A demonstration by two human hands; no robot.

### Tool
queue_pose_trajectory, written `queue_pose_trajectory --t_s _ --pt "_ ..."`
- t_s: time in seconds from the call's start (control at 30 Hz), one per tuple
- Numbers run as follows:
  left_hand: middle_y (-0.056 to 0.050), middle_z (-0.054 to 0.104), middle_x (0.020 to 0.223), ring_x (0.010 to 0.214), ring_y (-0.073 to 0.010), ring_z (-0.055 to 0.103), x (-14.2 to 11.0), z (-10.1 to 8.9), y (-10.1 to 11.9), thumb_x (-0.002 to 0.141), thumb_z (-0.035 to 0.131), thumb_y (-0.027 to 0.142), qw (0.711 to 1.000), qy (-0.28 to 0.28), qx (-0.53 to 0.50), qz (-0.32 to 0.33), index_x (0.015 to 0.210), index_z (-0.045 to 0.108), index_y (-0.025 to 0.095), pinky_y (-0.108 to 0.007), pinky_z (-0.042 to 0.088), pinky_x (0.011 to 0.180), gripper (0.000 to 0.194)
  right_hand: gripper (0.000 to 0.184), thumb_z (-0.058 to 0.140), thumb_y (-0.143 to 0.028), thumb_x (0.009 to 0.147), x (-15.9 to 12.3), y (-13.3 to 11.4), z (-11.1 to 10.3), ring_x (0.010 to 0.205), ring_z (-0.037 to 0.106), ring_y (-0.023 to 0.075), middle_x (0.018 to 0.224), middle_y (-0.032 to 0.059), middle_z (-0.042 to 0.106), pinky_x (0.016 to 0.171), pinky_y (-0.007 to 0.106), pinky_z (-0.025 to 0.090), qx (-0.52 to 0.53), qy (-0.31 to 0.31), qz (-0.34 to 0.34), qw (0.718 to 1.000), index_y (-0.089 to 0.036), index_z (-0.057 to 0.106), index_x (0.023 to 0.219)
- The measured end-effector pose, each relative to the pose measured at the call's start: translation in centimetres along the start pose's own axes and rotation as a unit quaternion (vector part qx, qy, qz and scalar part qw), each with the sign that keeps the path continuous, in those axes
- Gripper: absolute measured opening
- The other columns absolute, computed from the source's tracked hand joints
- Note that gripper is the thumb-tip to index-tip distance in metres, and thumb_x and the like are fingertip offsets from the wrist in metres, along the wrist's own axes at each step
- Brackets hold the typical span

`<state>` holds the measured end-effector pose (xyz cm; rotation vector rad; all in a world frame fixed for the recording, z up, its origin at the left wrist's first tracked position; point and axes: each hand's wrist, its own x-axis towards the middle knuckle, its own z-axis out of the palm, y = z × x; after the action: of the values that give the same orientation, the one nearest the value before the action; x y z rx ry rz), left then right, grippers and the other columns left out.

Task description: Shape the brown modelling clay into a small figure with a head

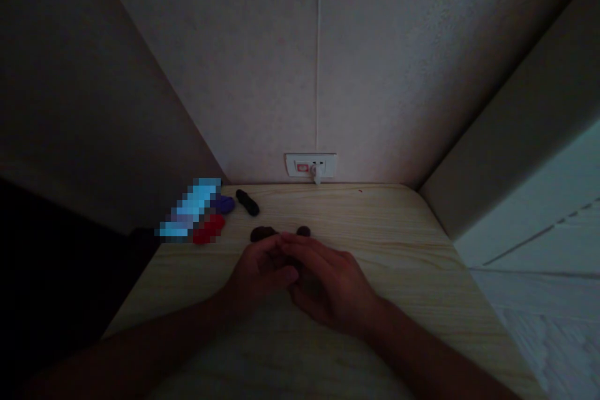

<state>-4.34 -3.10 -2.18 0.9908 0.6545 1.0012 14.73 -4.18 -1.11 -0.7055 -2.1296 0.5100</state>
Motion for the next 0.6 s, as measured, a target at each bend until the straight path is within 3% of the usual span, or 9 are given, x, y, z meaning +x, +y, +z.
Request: queue_pose_trajectory --t_s 0.2,0.37,0.5,0.6 --pt "-0.006 0.08 0.096 0.093 -0.0213 0.076 0.1 0.2 0.2 0.066 0.098 0.026 1.0 0.016 0.01 0.017 0.097 0.073 0.016 -0.035 0.06 0.089 0.041 0.071 0.063 -0.011 0.094 -0.2 0.2 0.3 0.142 0.06 0.0267 0.154 0.0147 0.06 0.111 0.042 0.058 0.001 0.004 -0.007 1.0 -0.027 0.04 0.159" --pt "-0.01 0.082 0.104 0.1 -0.0266 0.077 0.0 0.4 0.8 0.073 0.093 0.036 0.998 0.03 0.043 0.029 0.109 0.078 0.016 -0.04 0.059 0.094 0.045 0.08 0.066 -0.016 0.096 -0.3 0.2 0.4 0.116 0.076 0.0246 0.153 0.0162 0.061 0.093 0.039 0.068 -0.001 0.034 0.046 0.998 -0.029 0.03 0.166" --pt "-0.01 0.082 0.099 0.092 -0.0264 0.077 -0.2 0.5 1.1 0.078 0.088 0.037 0.994 0.041 0.093 0.034 0.105 0.08 0.015 -0.036 0.06 0.085 0.036 0.078 0.066 -0.014 0.095 -0.1 0.0 0.2 0.121 0.074 0.0266 0.156 0.0147 0.058 0.097 0.042 0.067 -0.004 0.027 0.021 0.999 -0.03 0.034 0.164" --pt "-0.009 0.082 0.097 0.091 -0.0258 0.077 -0.4 0.5 1.0 0.08 0.086 0.035 0.992 0.051 0.104 0.04 0.106 0.08 0.015 -0.036 0.06 0.084 0.033 0.077 0.064 -0.012 0.094 0.0 -0.1 0.0 0.1 0.08 0.0212 0.151 0.0125 0.063 0.09 0.037 0.069 0.017 0.016 0.034 0.999 -0.031 0.036 0.164"
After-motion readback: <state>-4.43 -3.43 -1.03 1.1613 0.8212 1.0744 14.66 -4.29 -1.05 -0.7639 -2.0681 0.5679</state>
